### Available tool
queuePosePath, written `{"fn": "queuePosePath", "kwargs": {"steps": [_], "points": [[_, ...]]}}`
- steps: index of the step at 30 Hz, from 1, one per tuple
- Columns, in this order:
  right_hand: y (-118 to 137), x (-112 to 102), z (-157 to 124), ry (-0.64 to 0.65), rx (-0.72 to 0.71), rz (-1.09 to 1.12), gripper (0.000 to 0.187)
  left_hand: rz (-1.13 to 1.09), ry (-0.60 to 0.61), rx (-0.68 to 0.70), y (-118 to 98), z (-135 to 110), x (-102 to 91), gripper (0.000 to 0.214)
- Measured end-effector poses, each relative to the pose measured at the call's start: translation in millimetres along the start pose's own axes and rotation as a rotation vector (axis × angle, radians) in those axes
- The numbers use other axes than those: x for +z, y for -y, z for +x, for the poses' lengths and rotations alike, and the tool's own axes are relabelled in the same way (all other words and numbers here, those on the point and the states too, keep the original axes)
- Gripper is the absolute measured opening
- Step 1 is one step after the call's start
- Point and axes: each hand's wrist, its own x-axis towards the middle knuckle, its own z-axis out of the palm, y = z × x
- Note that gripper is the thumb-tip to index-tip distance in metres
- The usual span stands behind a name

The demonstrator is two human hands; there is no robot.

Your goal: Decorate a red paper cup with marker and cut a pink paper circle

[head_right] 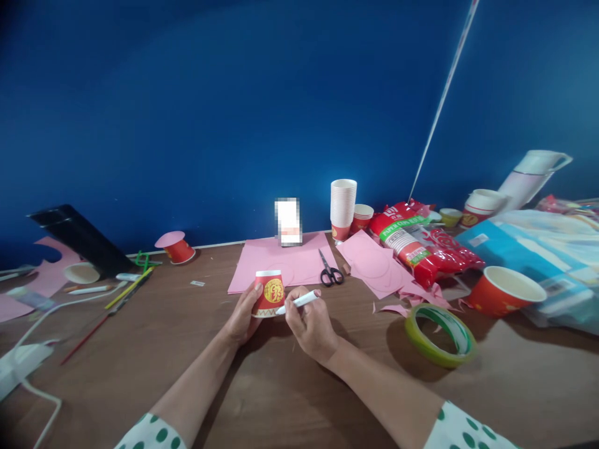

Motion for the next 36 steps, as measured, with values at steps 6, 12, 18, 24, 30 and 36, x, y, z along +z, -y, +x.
{"fn": "queuePosePath", "kwargs": {"steps": [6,12,18,24,30,36], "points": [[-0.4,0.2,-0.8,-0.017,0.0,0.001,0.019,0.0,0.004,0.0,1.0,-0.4,-0.4,0.036],[-2.3,-0.1,-1.0,-0.021,-0.011,0.005,0.018,-0.001,0.007,-0.007,2.2,-0.1,-1.6,0.037],[-2.0,-1.0,-0.2,-0.046,-0.014,-0.001,0.019,0.009,0.012,-0.012,1.1,-1.3,-0.2,0.038],[-0.1,-2.2,1.2,-0.067,-0.022,-0.024,0.021,0.016,0.015,-0.012,-0.2,-3.1,1.3,0.04],[-0.6,-2.1,1.3,-0.067,-0.021,-0.03,0.021,0.011,0.009,-0.015,0.8,-1.4,-0.2,0.042],[-0.9,-1.9,1.3,-0.042,-0.007,-0.013,0.02,0.01,0.019,-0.007,0.7,-1.7,0.4,0.038]]}}
